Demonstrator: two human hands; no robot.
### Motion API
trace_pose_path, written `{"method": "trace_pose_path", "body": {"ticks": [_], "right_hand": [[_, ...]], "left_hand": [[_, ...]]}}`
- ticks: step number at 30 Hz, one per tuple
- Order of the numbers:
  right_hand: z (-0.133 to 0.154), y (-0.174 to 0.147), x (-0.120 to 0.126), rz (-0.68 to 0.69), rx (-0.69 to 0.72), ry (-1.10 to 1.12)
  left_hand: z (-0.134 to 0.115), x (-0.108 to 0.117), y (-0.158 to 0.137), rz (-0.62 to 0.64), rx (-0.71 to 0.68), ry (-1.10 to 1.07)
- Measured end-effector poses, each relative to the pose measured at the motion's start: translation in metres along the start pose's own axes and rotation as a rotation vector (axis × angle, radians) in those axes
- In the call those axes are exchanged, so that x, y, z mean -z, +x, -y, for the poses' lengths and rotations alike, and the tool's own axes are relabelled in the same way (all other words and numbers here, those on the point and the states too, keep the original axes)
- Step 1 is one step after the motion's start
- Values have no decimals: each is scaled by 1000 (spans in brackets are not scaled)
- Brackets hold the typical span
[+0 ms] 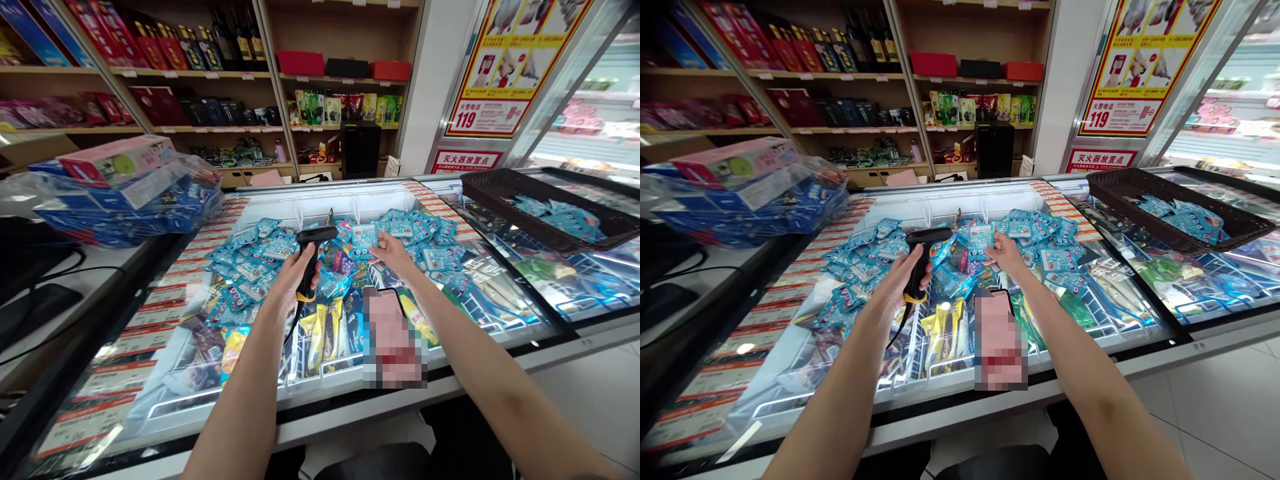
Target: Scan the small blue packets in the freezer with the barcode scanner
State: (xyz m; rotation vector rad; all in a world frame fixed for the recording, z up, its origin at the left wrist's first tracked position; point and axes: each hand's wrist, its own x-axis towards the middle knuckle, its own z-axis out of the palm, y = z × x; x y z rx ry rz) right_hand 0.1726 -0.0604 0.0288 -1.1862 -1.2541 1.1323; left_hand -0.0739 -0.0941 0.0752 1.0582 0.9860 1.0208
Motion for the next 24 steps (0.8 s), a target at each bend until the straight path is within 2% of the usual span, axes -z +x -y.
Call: {"method": "trace_pose_path", "body": {"ticks": [8, 12, 16, 24], "right_hand": [[-3, 0, -1, -24, 6, -64], [-9, 2, 1, -63, 20, -67], [-18, 6, 2, -36, 91, 16], [-22, 8, 1, -29, 95, -53]], "left_hand": [[3, -8, -1, 127, 23, 19], [5, -10, -2, 130, 38, 38], [6, -13, -1, 138, 35, 44], [5, -16, -2, 134, 29, 43]]}}
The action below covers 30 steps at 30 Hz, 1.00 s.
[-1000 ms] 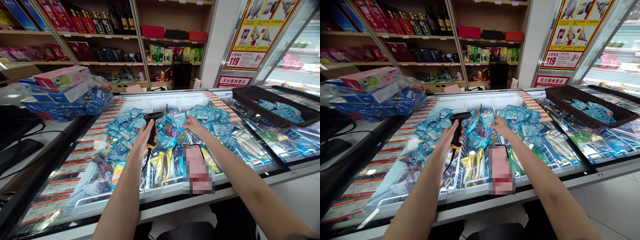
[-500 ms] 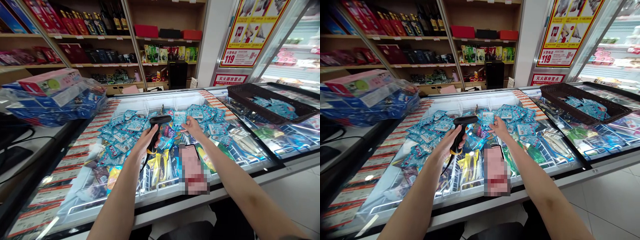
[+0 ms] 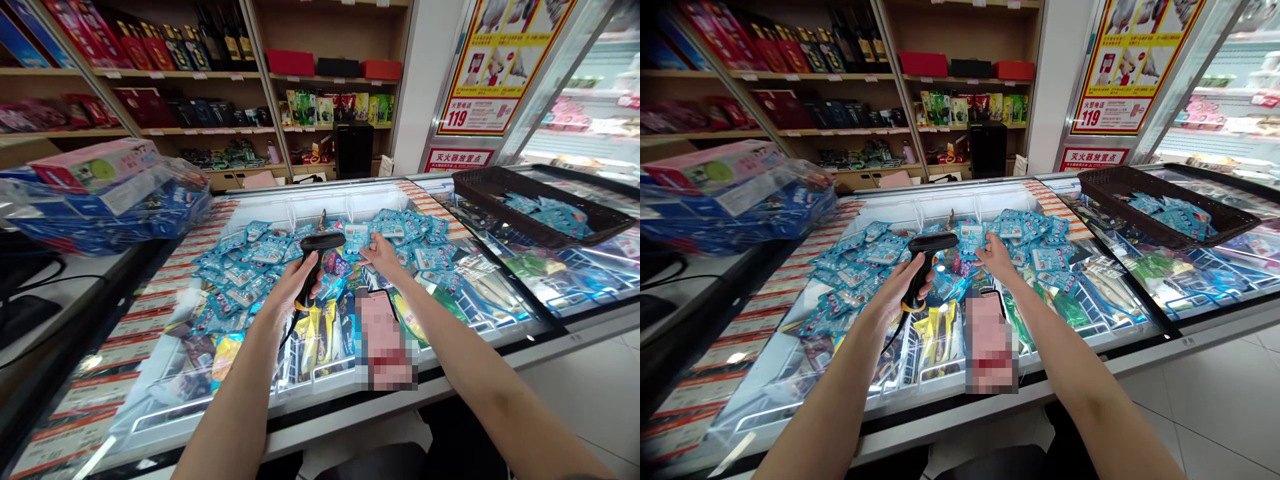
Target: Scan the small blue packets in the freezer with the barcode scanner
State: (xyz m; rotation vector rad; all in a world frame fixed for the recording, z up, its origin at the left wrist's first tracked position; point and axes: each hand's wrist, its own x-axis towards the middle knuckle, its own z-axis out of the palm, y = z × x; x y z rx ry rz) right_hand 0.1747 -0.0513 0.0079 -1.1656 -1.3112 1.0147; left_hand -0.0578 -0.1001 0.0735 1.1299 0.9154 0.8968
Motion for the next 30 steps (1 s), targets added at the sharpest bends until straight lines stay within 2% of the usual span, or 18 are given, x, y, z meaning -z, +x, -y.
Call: {"method": "trace_pose_path", "body": {"ticks": [5, 12, 18, 30], "right_hand": [[-2, 1, -1, -15, -21, -45], [-5, 1, 0, 17, 10, 31], [4, -5, -1, -1, -7, -28], [-2, -1, -1, -15, -4, -75]], "left_hand": [[2, 0, 0, -1, 0, -13], [4, 2, 1, 4, -10, -16], [4, 3, 2, -3, -9, -26], [3, 2, 1, -3, -14, -47]]}}
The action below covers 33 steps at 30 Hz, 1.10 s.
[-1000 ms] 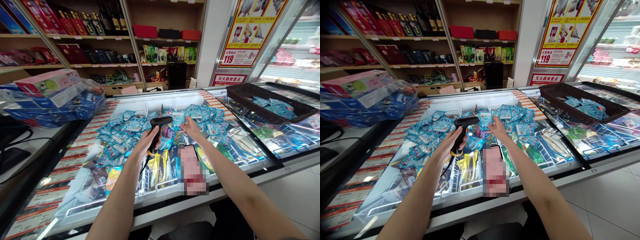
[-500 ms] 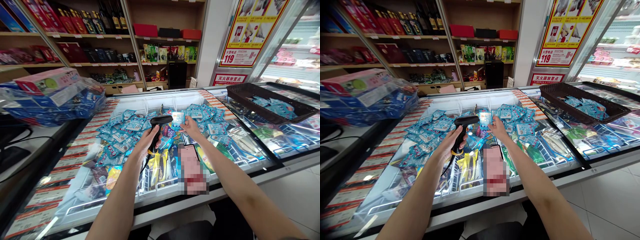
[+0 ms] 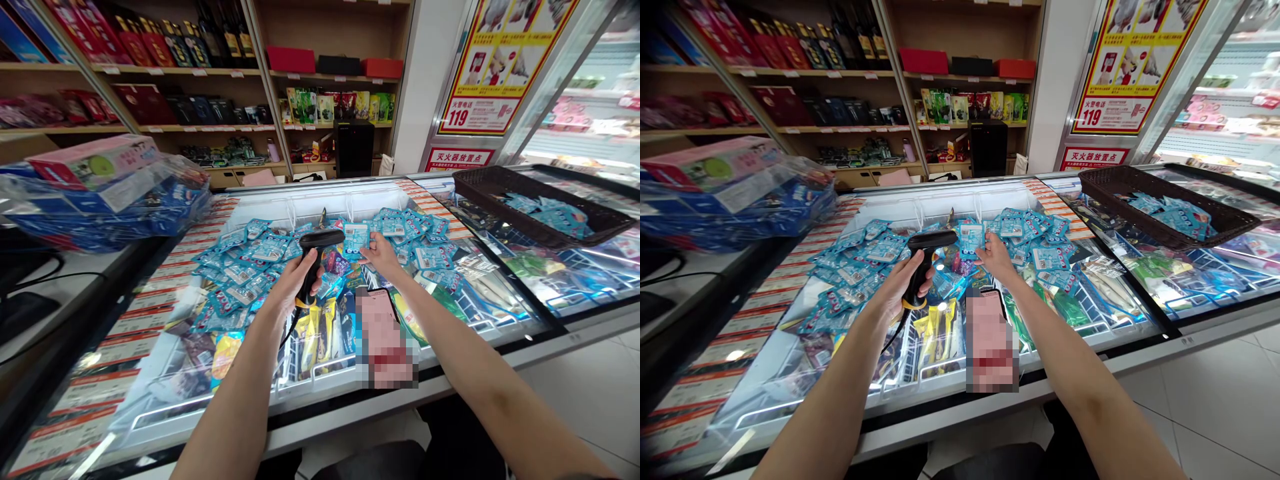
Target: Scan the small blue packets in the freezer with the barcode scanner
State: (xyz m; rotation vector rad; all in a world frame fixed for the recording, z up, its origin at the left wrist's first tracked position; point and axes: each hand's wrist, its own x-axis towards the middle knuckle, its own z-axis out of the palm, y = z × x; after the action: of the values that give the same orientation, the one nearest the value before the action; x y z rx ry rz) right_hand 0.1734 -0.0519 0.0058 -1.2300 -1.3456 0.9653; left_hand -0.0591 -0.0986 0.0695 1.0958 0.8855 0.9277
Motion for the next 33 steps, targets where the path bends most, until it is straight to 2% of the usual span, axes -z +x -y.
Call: {"method": "trace_pose_path", "body": {"ticks": [13, 19, 29, 33], "right_hand": [[1, -2, -5, -29, 4, -70], [-2, 0, -6, -53, 52, -4], [-1, -1, -7, -66, 55, -78], [-2, -1, -7, -76, 81, -34]], "left_hand": [[-1, -1, 0, 37, 5, -15], [-4, -6, -3, 32, -8, -28], [-1, -9, -2, 148, -28, -18], [-1, -9, -3, 163, -15, -26]]}}
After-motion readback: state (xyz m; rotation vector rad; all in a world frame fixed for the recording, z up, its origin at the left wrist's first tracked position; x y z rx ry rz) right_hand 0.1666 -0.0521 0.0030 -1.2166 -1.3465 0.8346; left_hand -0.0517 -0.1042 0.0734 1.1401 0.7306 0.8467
